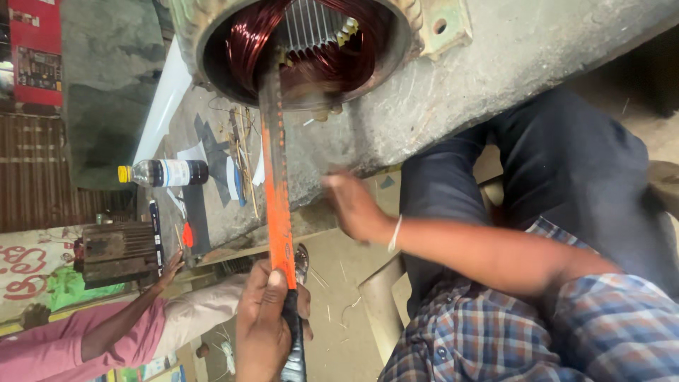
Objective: The person uses a hammer and a metal bar to tap and compact copper windings inside an electric motor stator. They repeatedly insert the bar into the stator slots and strike it to settle the coils, occasionally switching to a wooden stick for finer adjustments.
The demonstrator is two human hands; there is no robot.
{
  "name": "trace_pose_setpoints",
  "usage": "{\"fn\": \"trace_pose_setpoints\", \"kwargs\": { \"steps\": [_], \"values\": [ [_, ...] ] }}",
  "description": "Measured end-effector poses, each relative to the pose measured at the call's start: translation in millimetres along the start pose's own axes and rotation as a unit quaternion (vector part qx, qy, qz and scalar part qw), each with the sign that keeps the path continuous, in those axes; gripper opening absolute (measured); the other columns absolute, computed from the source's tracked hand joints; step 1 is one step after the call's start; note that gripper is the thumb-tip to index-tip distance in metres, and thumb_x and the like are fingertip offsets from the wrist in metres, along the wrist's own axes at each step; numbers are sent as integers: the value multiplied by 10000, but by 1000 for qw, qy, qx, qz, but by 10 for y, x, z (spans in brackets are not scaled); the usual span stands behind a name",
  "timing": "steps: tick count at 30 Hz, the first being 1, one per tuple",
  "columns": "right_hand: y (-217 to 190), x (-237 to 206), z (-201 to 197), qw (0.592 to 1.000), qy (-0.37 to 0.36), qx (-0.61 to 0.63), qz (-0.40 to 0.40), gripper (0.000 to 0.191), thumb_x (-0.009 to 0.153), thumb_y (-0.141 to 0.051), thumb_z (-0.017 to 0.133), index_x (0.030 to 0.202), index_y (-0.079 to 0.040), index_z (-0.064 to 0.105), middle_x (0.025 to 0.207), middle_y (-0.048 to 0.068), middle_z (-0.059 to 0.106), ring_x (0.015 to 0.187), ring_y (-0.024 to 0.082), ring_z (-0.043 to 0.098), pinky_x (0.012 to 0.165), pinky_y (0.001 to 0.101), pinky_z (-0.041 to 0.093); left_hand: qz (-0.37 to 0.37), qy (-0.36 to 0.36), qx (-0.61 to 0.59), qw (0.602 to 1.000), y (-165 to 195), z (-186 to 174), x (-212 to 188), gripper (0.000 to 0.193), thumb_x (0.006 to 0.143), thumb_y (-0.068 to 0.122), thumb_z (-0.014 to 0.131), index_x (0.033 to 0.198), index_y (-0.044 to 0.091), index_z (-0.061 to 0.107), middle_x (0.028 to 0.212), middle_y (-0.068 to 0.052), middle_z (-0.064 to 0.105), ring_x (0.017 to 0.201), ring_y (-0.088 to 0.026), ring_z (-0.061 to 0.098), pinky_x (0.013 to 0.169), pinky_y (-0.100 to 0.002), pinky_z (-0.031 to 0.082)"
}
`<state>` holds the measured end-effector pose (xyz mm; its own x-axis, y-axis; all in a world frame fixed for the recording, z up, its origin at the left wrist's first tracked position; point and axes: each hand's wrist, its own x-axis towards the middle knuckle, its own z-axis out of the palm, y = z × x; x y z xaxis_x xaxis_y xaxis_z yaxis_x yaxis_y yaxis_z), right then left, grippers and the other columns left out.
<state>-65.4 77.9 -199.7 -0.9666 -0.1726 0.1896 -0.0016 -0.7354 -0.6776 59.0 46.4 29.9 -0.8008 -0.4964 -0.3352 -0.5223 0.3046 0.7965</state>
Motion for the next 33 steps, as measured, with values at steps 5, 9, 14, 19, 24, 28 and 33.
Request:
{"fn": "trace_pose_setpoints", "kwargs": {
  "steps": [5, 9, 14, 19, 24, 28, 33],
  "values": [
    [-133, 83, -56, 996, -13, -90, 13, 423, 1125, -377, 385, 1333, -43, 542, 796, 35, 517, 705, 122, 483, 652, 316, 457, -23, 13, -14, 1000, -116, -5, -66, 285, 996, 262, 469, 1127, 20, 545, 628, -119, 592, 460, -148, 527, 359, -291, 460],
    [-165, 14, -133, 995, -40, -95, -2, 426, 1134, -356, 385, 1375, -35, 528, 801, 4, 509, 713, 106, 493, 657, 292, 470, -30, 17, 10, 999, -197, 48, -153, 306, 999, 281, 472, 1125, 14, 549, 634, -124, 605, 443, -157, 523, 359, -287, 454],
    [-113, -26, -275, 997, 28, -71, 2, 434, 1117, -348, 395, 1346, -5, 530, 737, 10, 509, 639, 121, 475, 590, 315, 422, -37, -11, -4, 999, -275, 129, -226, 333, 1001, 297, 483, 1126, 1, 569, 675, -108, 620, 483, -133, 549, 373, -280, 476],
    [-11, -5, -328, 983, 43, -143, -110, 428, 1185, -324, 389, 1359, 44, 520, 875, 81, 588, 763, 183, 550, 709, 364, 479, -13, 17, 15, 1000, -254, 86, -237, 341, 1003, 326, 476, 1118, 17, 565, 599, -116, 611, 400, -137, 503, 356, -263, 446],
    [123, 5, -353, 982, 58, -179, -6, 542, 1103, -364, 414, 1364, 105, 490, 792, 174, 589, 724, 266, 587, 700, 401, 480, -7, 8, 3, 1000, -282, 37, -212, 339, 1009, 323, 483, 1114, 9, 556, 601, -117, 607, 409, -136, 513, 349, -271, 453],
    [198, -12, -370, 967, 73, -222, -97, 568, 1173, -378, 409, 1384, 148, 455, 972, 221, 634, 886, 322, 641, 812, 424, 505, -17, 16, -7, 1000, -305, 8, -191, 329, 999, 323, 482, 1105, 19, 550, 589, -125, 604, 393, -146, 501, 338, -278, 449],
    [192, -27, -341, 983, 39, -167, -71, 478, 1172, -368, 397, 1324, 76, 493, 871, 138, 580, 769, 251, 565, 722, 379, 473, -11, 10, -37, 999, -260, 25, -158, 310, 1007, 296, 480, 1088, 2, 536, 607, -121, 605, 428, -155, 522, 348, -298, 468]
  ]
}}
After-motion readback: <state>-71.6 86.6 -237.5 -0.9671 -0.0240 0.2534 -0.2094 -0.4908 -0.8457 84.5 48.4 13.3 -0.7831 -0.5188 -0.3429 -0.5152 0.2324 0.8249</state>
